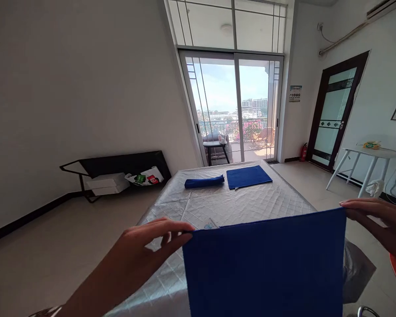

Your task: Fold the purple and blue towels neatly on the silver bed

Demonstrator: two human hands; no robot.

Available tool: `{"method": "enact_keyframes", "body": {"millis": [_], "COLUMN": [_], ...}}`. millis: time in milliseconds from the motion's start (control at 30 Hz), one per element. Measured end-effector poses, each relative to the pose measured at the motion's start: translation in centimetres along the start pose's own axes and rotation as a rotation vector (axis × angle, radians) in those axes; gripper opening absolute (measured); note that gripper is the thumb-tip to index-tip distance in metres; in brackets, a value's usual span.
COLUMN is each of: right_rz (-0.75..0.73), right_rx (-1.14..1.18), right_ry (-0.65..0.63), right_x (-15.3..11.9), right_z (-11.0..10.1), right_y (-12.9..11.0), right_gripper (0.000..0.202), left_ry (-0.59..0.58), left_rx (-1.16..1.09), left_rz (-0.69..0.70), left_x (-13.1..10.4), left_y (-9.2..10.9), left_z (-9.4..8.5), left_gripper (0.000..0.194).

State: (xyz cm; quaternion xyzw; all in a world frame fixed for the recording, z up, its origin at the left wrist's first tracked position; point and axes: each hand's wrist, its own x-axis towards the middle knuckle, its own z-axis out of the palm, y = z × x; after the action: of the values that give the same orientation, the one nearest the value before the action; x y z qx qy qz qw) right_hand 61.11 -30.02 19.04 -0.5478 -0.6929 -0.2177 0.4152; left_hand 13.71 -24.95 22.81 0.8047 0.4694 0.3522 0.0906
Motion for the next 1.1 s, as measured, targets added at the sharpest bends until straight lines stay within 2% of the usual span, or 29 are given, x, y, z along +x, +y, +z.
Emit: {"method": "enact_keyframes", "body": {"millis": [67, 167, 267, 333, 433, 500, 567, 633, 700, 833, 900, 1000, 1100], "right_rz": [0.005, 0.103, 0.196, 0.202, 0.192, 0.181, 0.189, 0.228, 0.278, 0.38, 0.395, 0.371, 0.314], "right_rx": [0.103, 0.205, 0.205, 0.175, 0.177, 0.194, 0.215, 0.226, 0.22, 0.163, 0.125, 0.086, 0.098], "right_ry": [-0.111, -0.305, -0.369, -0.299, -0.152, -0.063, -0.003, 0.007, -0.039, -0.279, -0.419, -0.504, -0.466], "right_x": [3.0, 8.4, 15.1, 20.2, 27.3, 30.8, 32.5, 32.1, 29.5, 20.6, 16.2, 12.1, 10.8], "right_z": [2.2, 6.9, 12.7, 16.5, 21.4, 24.2, 26.8, 29.8, 33.2, 40.2, 42.8, 44.9, 44.8], "right_y": [0.6, 2.8, 5.9, 7.7, 9.8, 10.9, 12.0, 13.2, 14.4, 16.1, 16.6, 17.5, 18.3], "right_gripper": [0.031, 0.032, 0.023, 0.02, 0.025, 0.026, 0.026, 0.026, 0.024, 0.02, 0.021, 0.024, 0.026], "left_ry": [-0.097, -0.203, -0.205, -0.099, 0.187, 0.347, 0.426, 0.435, 0.383, 0.117, 0.035, -0.068, -0.065], "left_rx": [-0.037, -0.159, -0.237, -0.239, -0.191, -0.126, -0.064, -0.022, 0.008, 0.096, 0.103, 0.153, 0.206], "left_rz": [-0.064, -0.101, -0.142, -0.16, -0.144, -0.092, -0.037, -0.015, -0.028, -0.088, -0.095, -0.095, -0.067], "left_x": [4.0, 10.7, 18.6, 24.2, 31.7, 35.3, 37.2, 37.4, 36.1, 30.3, 27.3, 24.5, 23.8], "left_y": [-1.5, -5.1, -8.3, -9.6, -10.7, -11.7, -13.3, -15.6, -18.3, -23.3, -25.0, -26.5, -27.0], "left_z": [1.4, 4.2, 6.8, 7.9, 8.7, 9.4, 10.9, 13.6, 17.6, 26.8, 30.3, 33.0, 33.3], "left_gripper": [0.03, 0.032, 0.03, 0.025, 0.017, 0.018, 0.019, 0.019, 0.018, 0.018, 0.017, 0.021, 0.024]}}
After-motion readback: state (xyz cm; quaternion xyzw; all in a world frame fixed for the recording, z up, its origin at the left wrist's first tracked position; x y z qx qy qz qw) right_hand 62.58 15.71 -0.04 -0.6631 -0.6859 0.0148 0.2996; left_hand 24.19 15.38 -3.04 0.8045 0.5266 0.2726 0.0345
